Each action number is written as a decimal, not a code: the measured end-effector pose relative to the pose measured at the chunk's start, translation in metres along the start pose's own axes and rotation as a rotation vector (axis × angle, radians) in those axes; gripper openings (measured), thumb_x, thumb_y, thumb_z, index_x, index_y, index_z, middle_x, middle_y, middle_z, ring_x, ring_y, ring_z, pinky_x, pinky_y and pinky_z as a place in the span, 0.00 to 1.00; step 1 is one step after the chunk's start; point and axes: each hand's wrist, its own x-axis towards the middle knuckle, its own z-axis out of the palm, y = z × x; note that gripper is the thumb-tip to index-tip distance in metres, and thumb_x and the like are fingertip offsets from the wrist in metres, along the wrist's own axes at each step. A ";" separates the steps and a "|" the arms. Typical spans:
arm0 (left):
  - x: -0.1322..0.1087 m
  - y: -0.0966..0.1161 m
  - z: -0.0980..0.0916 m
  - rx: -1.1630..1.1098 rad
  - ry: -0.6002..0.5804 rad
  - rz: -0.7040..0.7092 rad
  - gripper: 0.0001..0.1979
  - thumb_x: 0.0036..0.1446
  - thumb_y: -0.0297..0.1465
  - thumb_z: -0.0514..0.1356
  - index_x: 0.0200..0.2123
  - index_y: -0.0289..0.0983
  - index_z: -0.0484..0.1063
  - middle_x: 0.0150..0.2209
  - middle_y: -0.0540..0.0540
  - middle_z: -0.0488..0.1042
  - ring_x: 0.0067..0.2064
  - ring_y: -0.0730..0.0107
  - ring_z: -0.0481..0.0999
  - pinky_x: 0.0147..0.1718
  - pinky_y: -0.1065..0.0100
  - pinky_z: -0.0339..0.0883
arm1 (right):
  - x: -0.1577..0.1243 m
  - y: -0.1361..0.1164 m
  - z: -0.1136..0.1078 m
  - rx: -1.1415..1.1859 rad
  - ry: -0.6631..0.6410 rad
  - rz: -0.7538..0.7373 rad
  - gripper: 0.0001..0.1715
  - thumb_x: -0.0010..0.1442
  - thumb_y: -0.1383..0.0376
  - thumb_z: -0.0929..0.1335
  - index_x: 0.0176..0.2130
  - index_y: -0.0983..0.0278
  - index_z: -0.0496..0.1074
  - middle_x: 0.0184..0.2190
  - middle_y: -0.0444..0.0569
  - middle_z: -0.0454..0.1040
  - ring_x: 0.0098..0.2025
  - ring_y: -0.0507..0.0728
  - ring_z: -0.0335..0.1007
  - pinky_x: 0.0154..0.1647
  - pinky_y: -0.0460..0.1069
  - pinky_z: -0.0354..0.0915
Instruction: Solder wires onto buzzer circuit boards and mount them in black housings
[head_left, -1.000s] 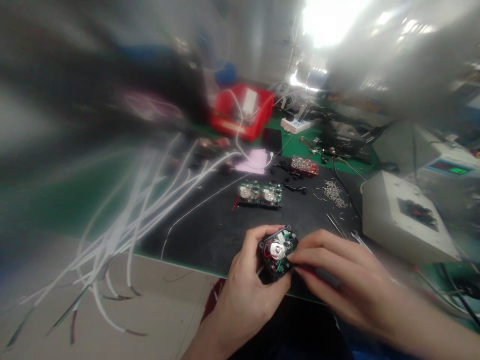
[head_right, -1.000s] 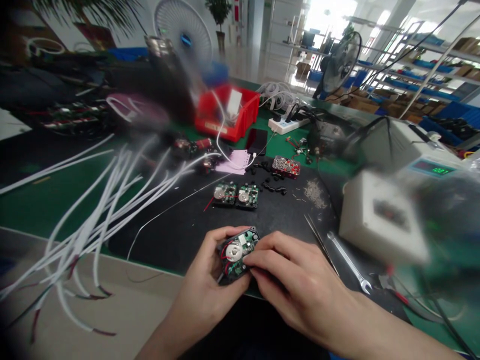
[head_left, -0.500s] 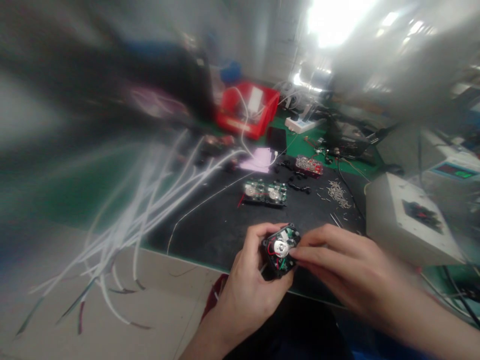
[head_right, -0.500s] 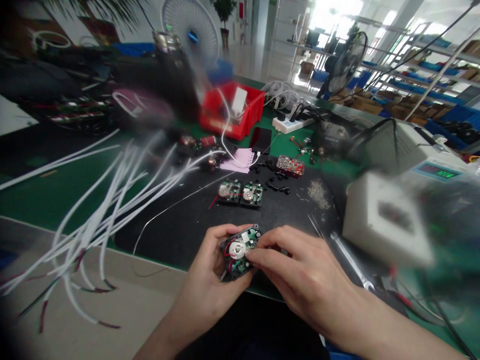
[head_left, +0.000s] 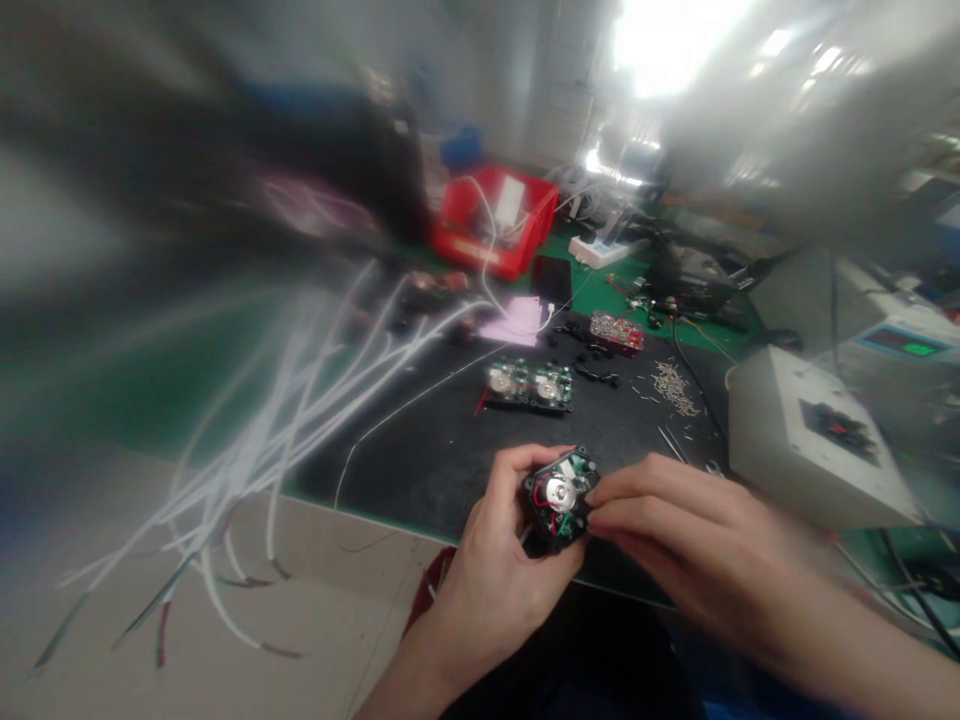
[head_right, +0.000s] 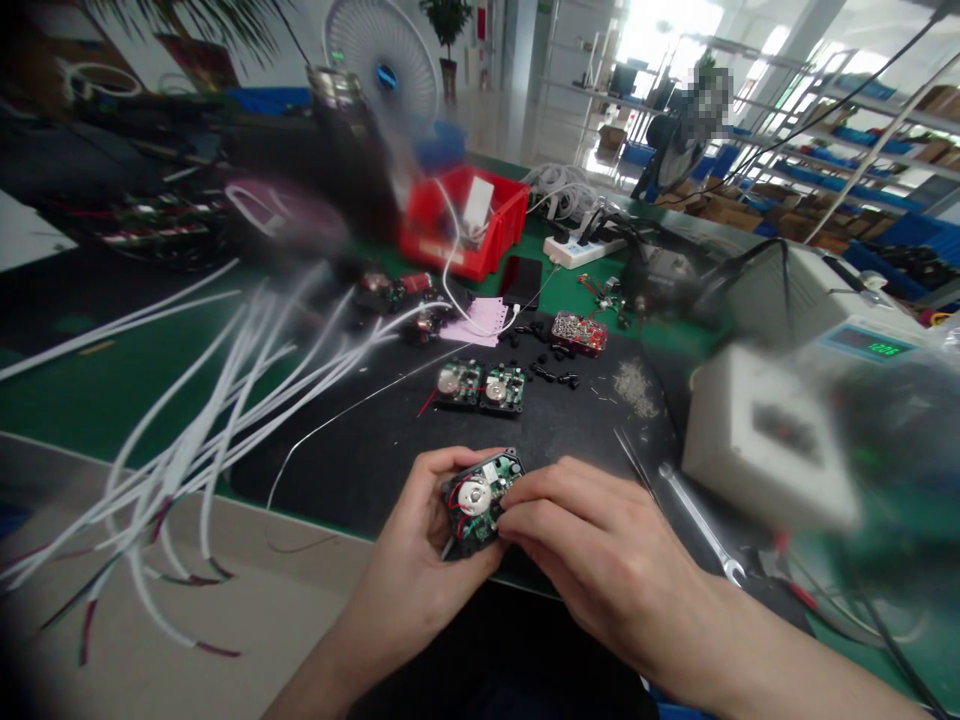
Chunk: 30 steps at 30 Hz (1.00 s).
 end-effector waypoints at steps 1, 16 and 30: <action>0.000 0.000 0.000 -0.009 -0.003 -0.006 0.30 0.60 0.23 0.68 0.59 0.47 0.61 0.65 0.43 0.73 0.61 0.55 0.78 0.62 0.51 0.72 | -0.001 0.001 0.000 -0.007 -0.011 -0.006 0.12 0.70 0.76 0.68 0.52 0.66 0.75 0.50 0.51 0.76 0.48 0.50 0.72 0.48 0.46 0.70; 0.001 0.005 -0.004 0.039 -0.070 -0.035 0.30 0.61 0.23 0.66 0.62 0.50 0.63 0.54 0.50 0.79 0.51 0.63 0.83 0.52 0.62 0.77 | 0.005 0.003 0.004 -0.042 0.065 -0.113 0.10 0.68 0.76 0.70 0.49 0.70 0.77 0.49 0.53 0.78 0.46 0.52 0.73 0.45 0.47 0.72; -0.001 0.003 -0.007 0.112 -0.088 -0.001 0.28 0.64 0.29 0.67 0.61 0.53 0.60 0.50 0.52 0.78 0.48 0.63 0.82 0.51 0.60 0.77 | 0.004 -0.003 -0.001 -0.053 0.036 -0.022 0.08 0.70 0.74 0.69 0.48 0.66 0.77 0.47 0.50 0.79 0.45 0.51 0.73 0.44 0.46 0.71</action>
